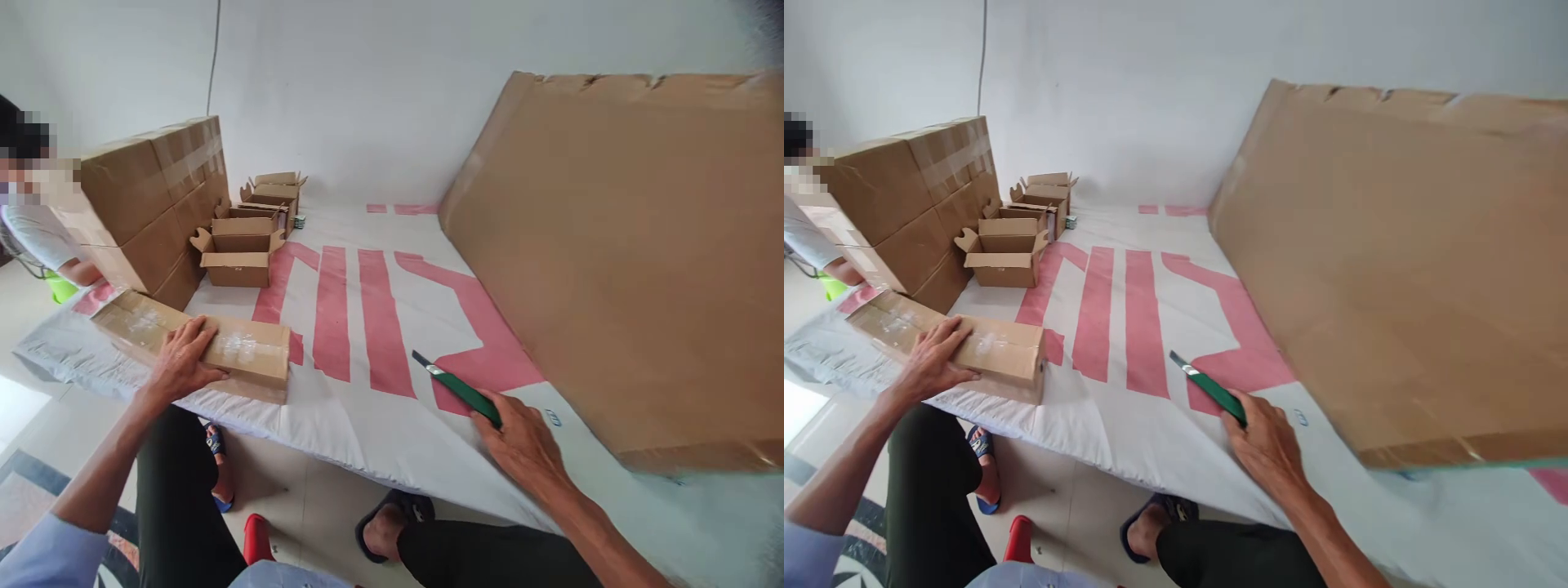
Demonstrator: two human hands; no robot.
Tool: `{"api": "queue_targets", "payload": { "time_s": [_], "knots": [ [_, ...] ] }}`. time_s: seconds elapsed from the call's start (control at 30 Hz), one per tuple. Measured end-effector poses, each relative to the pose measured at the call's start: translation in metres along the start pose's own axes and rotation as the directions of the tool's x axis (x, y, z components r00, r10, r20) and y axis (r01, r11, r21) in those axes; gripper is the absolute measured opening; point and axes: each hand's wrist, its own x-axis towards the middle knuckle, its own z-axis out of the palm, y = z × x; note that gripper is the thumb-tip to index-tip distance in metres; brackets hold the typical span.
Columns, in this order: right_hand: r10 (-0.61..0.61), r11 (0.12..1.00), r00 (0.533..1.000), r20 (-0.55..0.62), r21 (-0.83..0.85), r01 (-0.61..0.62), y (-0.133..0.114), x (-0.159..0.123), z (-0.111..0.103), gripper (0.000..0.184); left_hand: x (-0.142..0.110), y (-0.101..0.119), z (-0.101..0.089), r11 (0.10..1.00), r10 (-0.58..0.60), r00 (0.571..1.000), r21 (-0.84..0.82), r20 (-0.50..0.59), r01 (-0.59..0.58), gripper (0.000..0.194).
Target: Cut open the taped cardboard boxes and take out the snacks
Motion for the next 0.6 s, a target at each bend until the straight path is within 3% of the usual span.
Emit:
{"api": "queue_targets", "payload": {
  "time_s": [0.17,0.27,0.33,0.43,0.5,0.6],
  "knots": [
    [0.018,0.995,0.999,-0.03,-0.099,-0.02,0.003,-0.003,0.01,0.044,-0.007,0.07,0.016,0.997,-0.037,0.999,-0.067,-0.037,0.035,0.091],
    [0.064,0.986,0.998,0.008,-0.154,-0.062,-0.006,-0.006,0.008,0.05,-0.012,0.09,0.026,0.974,0.017,0.996,-0.225,-0.087,-0.037,0.09],
    [0.091,0.982,0.995,0.032,-0.168,-0.084,-0.011,-0.008,0.004,0.056,-0.014,0.088,0.03,0.911,0.04,0.988,-0.4,-0.148,-0.097,0.082],
    [0.109,0.979,0.992,0.061,-0.179,-0.096,-0.016,-0.01,0.0,0.06,-0.009,0.066,0.03,0.728,-0.051,0.981,-0.679,-0.186,-0.09,0.053],
    [0.108,0.978,0.991,0.075,-0.186,-0.093,-0.018,-0.009,-0.001,0.058,-0.003,0.049,0.029,0.592,-0.119,0.983,-0.805,-0.141,-0.043,0.039],
    [0.096,0.986,0.994,0.057,-0.145,-0.087,-0.02,-0.005,0.001,0.055,0.005,0.035,0.032,0.408,-0.122,0.992,-0.913,-0.03,0.022,0.033]
  ]
}}
